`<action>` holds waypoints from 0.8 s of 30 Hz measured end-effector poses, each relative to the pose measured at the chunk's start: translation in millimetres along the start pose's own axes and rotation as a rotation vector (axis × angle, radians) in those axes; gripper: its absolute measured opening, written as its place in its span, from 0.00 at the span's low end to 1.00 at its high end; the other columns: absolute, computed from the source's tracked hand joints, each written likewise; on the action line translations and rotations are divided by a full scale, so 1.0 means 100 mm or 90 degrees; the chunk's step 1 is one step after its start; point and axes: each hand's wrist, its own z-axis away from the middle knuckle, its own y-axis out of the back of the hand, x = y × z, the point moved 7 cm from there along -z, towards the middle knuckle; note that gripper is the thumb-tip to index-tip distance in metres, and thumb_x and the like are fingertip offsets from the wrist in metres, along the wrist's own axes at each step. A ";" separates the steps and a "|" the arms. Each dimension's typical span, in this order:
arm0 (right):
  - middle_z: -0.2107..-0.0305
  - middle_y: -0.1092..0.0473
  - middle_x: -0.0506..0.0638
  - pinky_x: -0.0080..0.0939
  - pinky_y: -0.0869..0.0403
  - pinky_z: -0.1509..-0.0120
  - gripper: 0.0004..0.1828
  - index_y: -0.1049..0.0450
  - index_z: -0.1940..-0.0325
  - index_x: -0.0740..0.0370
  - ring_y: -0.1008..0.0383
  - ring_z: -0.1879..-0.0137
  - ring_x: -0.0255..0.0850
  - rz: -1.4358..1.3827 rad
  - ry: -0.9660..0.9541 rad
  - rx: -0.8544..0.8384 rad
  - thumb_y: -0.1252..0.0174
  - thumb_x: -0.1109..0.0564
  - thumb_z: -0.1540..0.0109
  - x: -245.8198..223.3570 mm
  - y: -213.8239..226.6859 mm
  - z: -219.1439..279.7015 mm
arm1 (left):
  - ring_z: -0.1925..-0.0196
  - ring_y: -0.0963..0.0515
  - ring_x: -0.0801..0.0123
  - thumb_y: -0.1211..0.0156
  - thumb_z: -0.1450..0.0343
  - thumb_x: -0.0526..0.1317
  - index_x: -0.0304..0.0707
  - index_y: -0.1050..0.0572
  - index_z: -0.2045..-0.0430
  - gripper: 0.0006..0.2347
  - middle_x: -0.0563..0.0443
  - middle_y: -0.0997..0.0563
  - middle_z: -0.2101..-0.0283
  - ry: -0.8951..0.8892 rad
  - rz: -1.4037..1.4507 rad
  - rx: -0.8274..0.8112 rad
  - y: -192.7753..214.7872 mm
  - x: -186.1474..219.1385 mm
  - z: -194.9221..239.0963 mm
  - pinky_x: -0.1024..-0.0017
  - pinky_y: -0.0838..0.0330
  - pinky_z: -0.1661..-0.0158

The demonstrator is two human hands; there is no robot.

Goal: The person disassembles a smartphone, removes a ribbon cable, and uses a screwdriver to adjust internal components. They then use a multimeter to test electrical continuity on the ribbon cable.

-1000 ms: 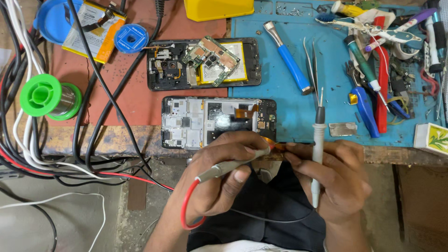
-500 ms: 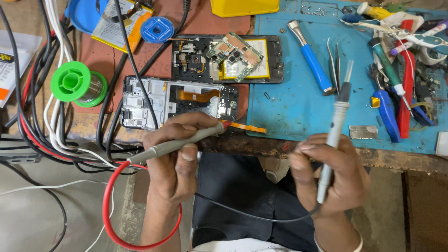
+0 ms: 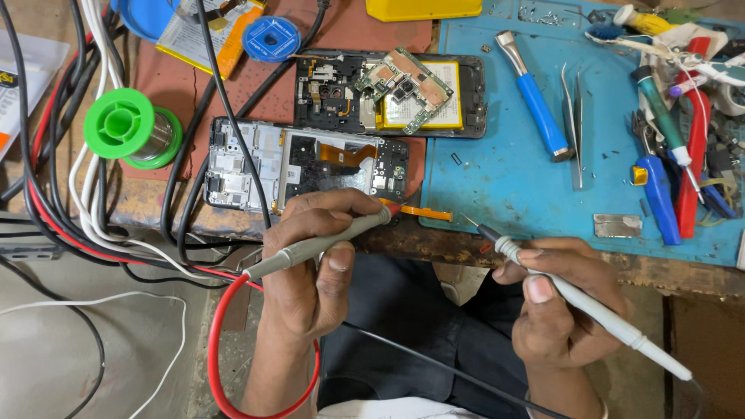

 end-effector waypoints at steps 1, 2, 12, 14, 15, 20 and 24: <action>0.66 0.27 0.64 0.36 0.22 0.65 0.12 0.28 0.50 0.72 0.23 0.71 0.40 -0.020 -0.009 0.005 0.43 0.57 0.29 0.03 0.02 0.03 | 0.52 0.16 0.59 0.53 0.16 0.42 0.33 0.35 0.50 0.09 0.32 0.19 0.51 0.004 0.010 -0.002 0.00 0.00 0.00 0.67 0.21 0.50; 0.66 0.27 0.64 0.36 0.21 0.65 0.12 0.28 0.51 0.72 0.23 0.71 0.40 -0.033 -0.025 0.008 0.42 0.57 0.29 0.05 0.04 0.05 | 0.52 0.16 0.59 0.53 0.16 0.42 0.32 0.35 0.50 0.10 0.31 0.19 0.50 0.007 0.019 -0.003 -0.01 -0.01 -0.01 0.68 0.21 0.50; 0.68 0.27 0.62 0.35 0.23 0.67 0.11 0.28 0.54 0.72 0.23 0.73 0.39 0.048 -0.037 -0.050 0.45 0.58 0.31 -0.01 0.02 0.00 | 0.52 0.16 0.60 0.53 0.15 0.40 0.34 0.38 0.48 0.08 0.31 0.19 0.53 0.000 0.031 0.024 -0.03 -0.01 0.02 0.67 0.23 0.47; 0.68 0.26 0.61 0.34 0.22 0.69 0.11 0.28 0.55 0.71 0.23 0.73 0.38 0.043 -0.037 -0.041 0.45 0.58 0.33 -0.03 0.01 -0.03 | 0.52 0.15 0.60 0.53 0.15 0.41 0.35 0.39 0.48 0.08 0.32 0.19 0.53 0.012 0.065 0.036 -0.02 0.00 0.03 0.67 0.23 0.46; 0.67 0.26 0.60 0.33 0.21 0.70 0.11 0.27 0.56 0.71 0.23 0.73 0.37 0.035 -0.036 -0.035 0.44 0.57 0.34 -0.04 0.01 -0.04 | 0.52 0.15 0.60 0.53 0.15 0.41 0.35 0.39 0.48 0.09 0.32 0.19 0.53 0.019 0.078 0.045 -0.02 0.01 0.03 0.67 0.24 0.46; 0.67 0.26 0.61 0.34 0.21 0.67 0.10 0.27 0.55 0.71 0.23 0.71 0.38 0.062 -0.036 -0.052 0.44 0.59 0.31 -0.04 -0.03 -0.03 | 0.54 0.16 0.59 0.51 0.17 0.45 0.36 0.33 0.59 0.10 0.37 0.16 0.55 0.031 0.011 0.026 -0.01 0.12 -0.01 0.62 0.29 0.45; 0.68 0.25 0.59 0.34 0.23 0.66 0.09 0.27 0.54 0.70 0.22 0.70 0.37 0.088 -0.022 -0.053 0.44 0.58 0.31 -0.02 -0.01 -0.01 | 0.50 0.15 0.54 0.52 0.19 0.45 0.35 0.33 0.64 0.11 0.38 0.16 0.54 0.024 0.011 -0.020 -0.07 0.23 -0.08 0.56 0.27 0.41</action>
